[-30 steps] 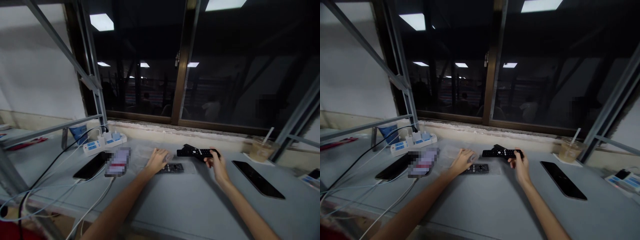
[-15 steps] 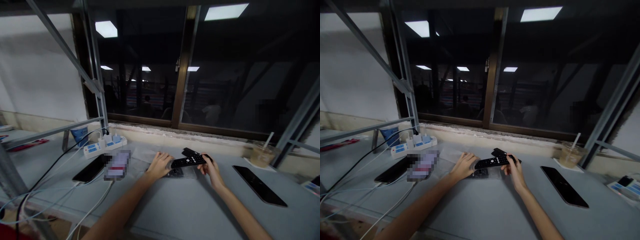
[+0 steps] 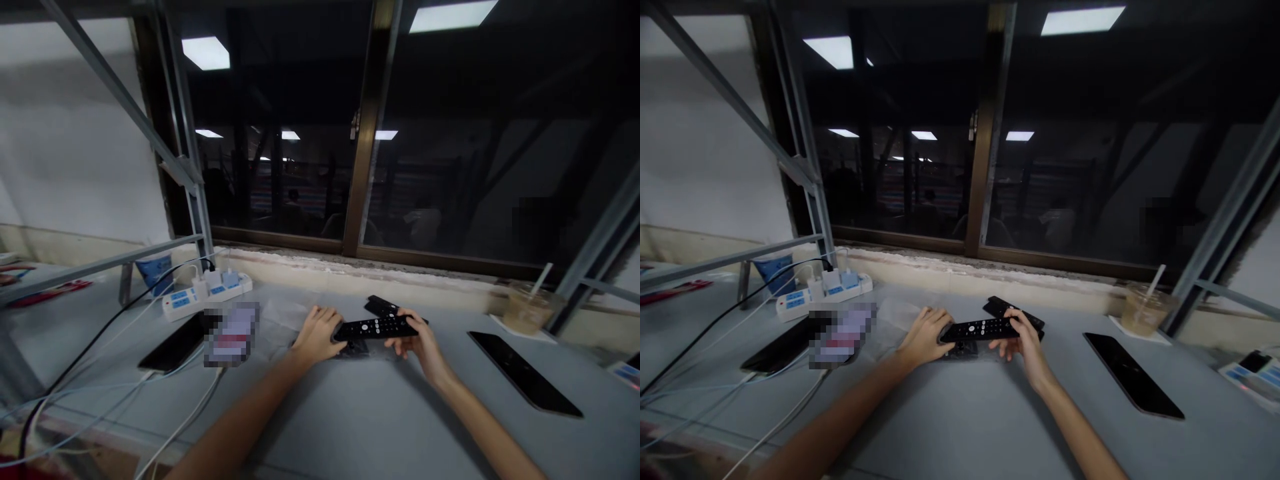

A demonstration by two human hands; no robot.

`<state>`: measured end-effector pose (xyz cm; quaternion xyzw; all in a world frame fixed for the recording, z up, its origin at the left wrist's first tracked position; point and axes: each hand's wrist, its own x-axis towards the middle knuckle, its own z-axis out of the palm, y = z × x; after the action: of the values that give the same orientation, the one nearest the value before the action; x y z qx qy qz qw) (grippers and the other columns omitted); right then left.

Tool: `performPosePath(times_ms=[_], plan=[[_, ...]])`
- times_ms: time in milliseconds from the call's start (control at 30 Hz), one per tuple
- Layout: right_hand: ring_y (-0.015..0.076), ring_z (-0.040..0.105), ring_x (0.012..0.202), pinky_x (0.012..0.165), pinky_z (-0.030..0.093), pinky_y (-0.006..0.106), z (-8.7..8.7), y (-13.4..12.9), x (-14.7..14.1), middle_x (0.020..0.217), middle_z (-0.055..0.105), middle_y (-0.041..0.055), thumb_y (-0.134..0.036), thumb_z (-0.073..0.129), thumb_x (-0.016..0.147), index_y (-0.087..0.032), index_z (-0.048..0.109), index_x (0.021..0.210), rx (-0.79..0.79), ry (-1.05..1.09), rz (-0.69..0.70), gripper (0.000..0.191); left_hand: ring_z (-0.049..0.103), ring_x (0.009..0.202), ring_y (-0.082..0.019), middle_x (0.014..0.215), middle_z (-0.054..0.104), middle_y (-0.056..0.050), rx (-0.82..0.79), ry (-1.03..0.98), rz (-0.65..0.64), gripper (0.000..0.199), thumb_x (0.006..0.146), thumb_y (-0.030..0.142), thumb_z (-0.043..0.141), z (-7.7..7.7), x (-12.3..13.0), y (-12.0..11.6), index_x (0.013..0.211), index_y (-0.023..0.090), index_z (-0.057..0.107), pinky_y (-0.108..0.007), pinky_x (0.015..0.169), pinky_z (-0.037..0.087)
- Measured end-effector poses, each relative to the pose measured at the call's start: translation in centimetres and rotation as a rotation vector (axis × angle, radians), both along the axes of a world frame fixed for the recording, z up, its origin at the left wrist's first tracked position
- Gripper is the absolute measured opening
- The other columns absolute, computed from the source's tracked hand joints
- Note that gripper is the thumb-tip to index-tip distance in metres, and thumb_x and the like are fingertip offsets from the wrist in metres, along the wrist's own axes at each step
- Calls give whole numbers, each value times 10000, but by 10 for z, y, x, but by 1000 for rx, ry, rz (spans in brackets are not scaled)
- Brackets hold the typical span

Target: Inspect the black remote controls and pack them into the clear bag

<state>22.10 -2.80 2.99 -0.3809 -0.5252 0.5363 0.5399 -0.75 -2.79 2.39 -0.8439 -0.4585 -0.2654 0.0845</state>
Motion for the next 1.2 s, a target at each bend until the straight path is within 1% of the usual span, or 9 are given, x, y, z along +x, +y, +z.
performPosePath(times_ms=[200,533,633,767,867,933,1000,1100,1200], plan=[[144,519,342,366,352,223,5,-7,2,512,645,8,-505,581,681,-229,445,913,103,24,-81,385,535,865,-194,886,588,-31,19,-22,18,208,691,346,605,-1,2,-1,836,199,578,-360,864,321],[109,492,324,347,317,197,6,-20,-12,516,636,4,-490,605,693,-223,437,879,171,-44,-49,366,536,870,-194,902,578,-43,-6,-20,12,193,690,337,600,0,10,-8,804,188,558,-348,842,348],[109,502,344,348,324,198,3,-23,-16,531,618,-12,-492,615,695,-228,418,886,149,-97,46,381,536,865,-191,881,574,-35,8,-38,3,179,712,332,584,-1,14,-9,804,188,530,-341,832,356],[79,489,358,351,308,176,-3,-27,-23,617,638,-21,-449,643,696,-240,380,943,108,-205,272,417,534,843,-190,865,566,-22,37,-33,-9,216,716,362,586,-2,17,-12,812,190,496,-344,824,360],[71,496,374,359,319,177,-9,-30,-29,724,672,-4,-416,642,700,-243,359,1123,80,-255,375,537,531,821,-188,852,561,-13,63,-7,-44,222,695,345,599,-3,21,-15,819,199,485,-348,831,355],[78,503,369,360,327,183,-12,-32,-32,710,677,0,-401,601,726,-224,309,1260,52,-257,425,634,530,805,-184,833,556,-11,106,0,-54,184,705,299,582,-5,23,-16,827,200,486,-348,835,350],[87,507,357,356,331,189,-13,-32,-34,675,677,7,-376,562,735,-184,285,1327,10,-249,462,681,530,795,-181,829,552,-14,154,18,-51,137,730,259,552,-6,24,-16,835,198,486,-345,832,347],[97,522,362,345,331,199,-10,-32,-34,733,696,50,-359,537,721,-143,376,1299,-40,-241,455,637,535,815,-174,852,554,-14,204,51,-71,103,762,221,526,-8,22,-13,849,198,476,-333,833,344],[108,531,384,344,331,214,-5,-31,-34,789,702,97,-380,512,718,-106,578,1054,-44,-238,385,438,540,886,-179,913,566,-25,237,5,-128,201,759,247,547,-8,19,-10,934,193,464,-327,843,344]])
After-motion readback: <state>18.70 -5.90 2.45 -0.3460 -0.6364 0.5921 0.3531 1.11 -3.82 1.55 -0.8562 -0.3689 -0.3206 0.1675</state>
